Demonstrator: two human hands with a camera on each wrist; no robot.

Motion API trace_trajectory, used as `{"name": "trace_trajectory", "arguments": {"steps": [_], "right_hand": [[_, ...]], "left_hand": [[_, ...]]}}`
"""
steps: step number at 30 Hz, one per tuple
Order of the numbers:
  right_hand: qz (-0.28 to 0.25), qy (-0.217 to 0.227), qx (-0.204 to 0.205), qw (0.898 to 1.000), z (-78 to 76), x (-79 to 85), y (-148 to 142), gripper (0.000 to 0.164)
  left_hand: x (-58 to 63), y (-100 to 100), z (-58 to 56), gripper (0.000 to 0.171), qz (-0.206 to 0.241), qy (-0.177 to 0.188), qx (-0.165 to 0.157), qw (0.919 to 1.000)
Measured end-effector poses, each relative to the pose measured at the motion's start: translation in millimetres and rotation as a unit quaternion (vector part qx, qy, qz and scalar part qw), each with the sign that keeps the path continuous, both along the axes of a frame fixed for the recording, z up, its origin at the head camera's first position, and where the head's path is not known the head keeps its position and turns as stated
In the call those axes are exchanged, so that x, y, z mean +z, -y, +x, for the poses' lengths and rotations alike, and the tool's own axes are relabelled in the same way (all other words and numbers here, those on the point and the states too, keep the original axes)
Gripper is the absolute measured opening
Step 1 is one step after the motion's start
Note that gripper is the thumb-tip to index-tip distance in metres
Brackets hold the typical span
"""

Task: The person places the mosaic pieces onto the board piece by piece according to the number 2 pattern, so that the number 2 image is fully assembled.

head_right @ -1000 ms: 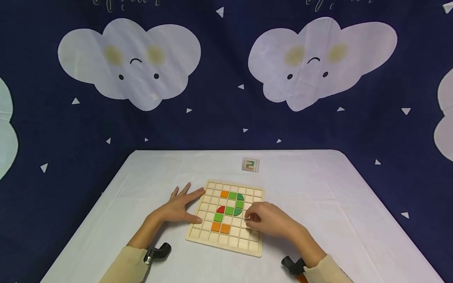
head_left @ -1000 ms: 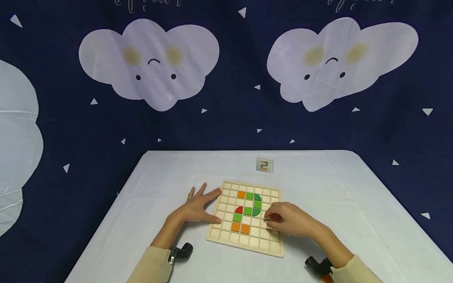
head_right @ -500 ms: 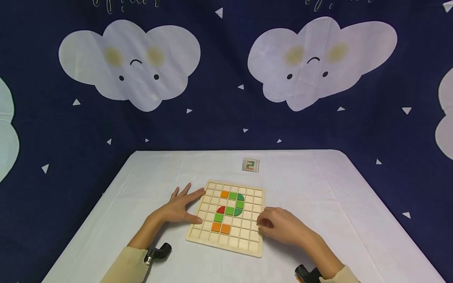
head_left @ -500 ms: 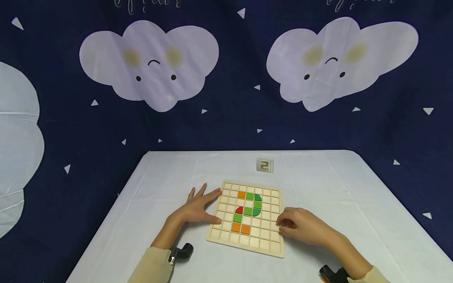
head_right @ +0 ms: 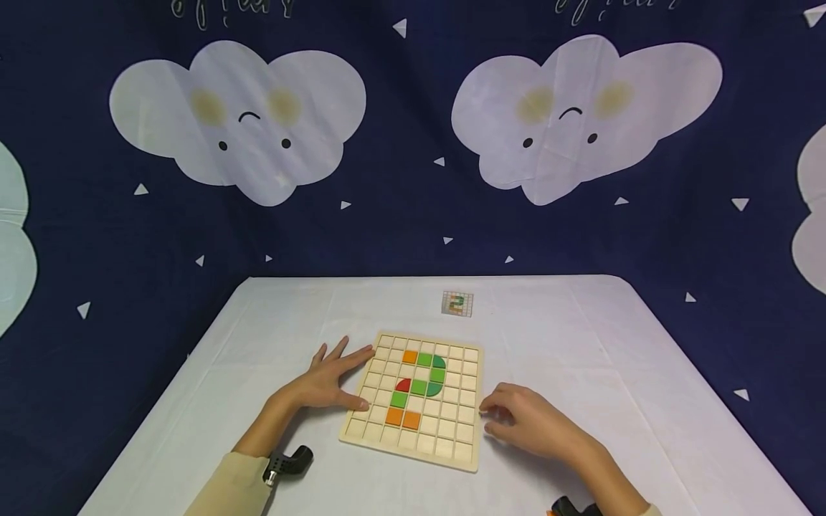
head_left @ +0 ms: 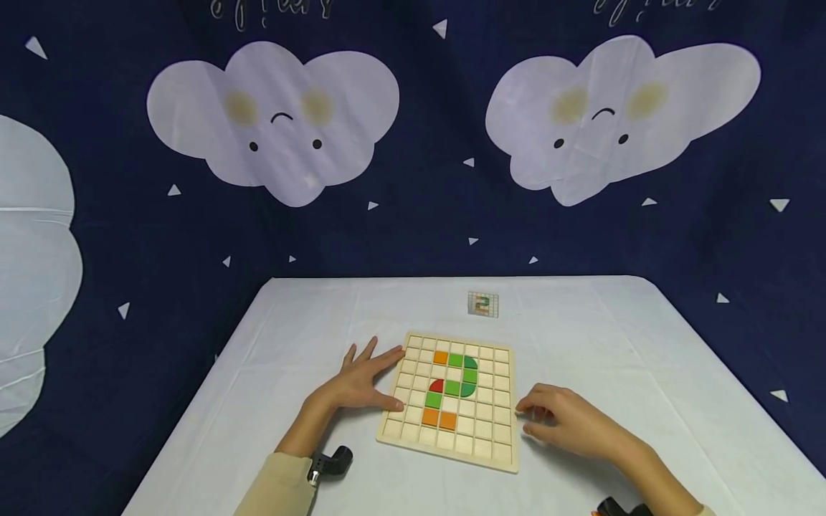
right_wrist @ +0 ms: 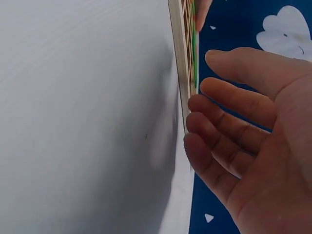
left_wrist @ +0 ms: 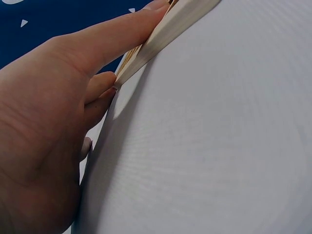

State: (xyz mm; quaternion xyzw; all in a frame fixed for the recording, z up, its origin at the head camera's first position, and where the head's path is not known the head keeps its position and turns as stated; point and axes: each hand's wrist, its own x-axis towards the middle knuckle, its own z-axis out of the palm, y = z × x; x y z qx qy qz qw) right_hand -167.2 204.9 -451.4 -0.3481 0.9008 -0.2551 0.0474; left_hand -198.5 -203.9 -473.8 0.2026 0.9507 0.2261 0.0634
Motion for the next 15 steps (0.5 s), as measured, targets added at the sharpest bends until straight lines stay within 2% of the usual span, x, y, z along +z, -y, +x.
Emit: {"name": "trace_trajectory", "arguments": {"steps": [7, 15], "right_hand": [[-0.007, 0.009, -0.015, 1.0, 3.9, 0.9, -9, 0.03], [-0.023, 0.004, -0.004, 1.0, 11.1, -1.7, -23, 0.03]], "left_hand": [[-1.6, 1, -0.8, 0.107, -0.002, -0.003, 0.002, 1.0], [-1.1, 0, -0.2, 0.106, -0.005, 0.001, 0.004, 1.0]]}}
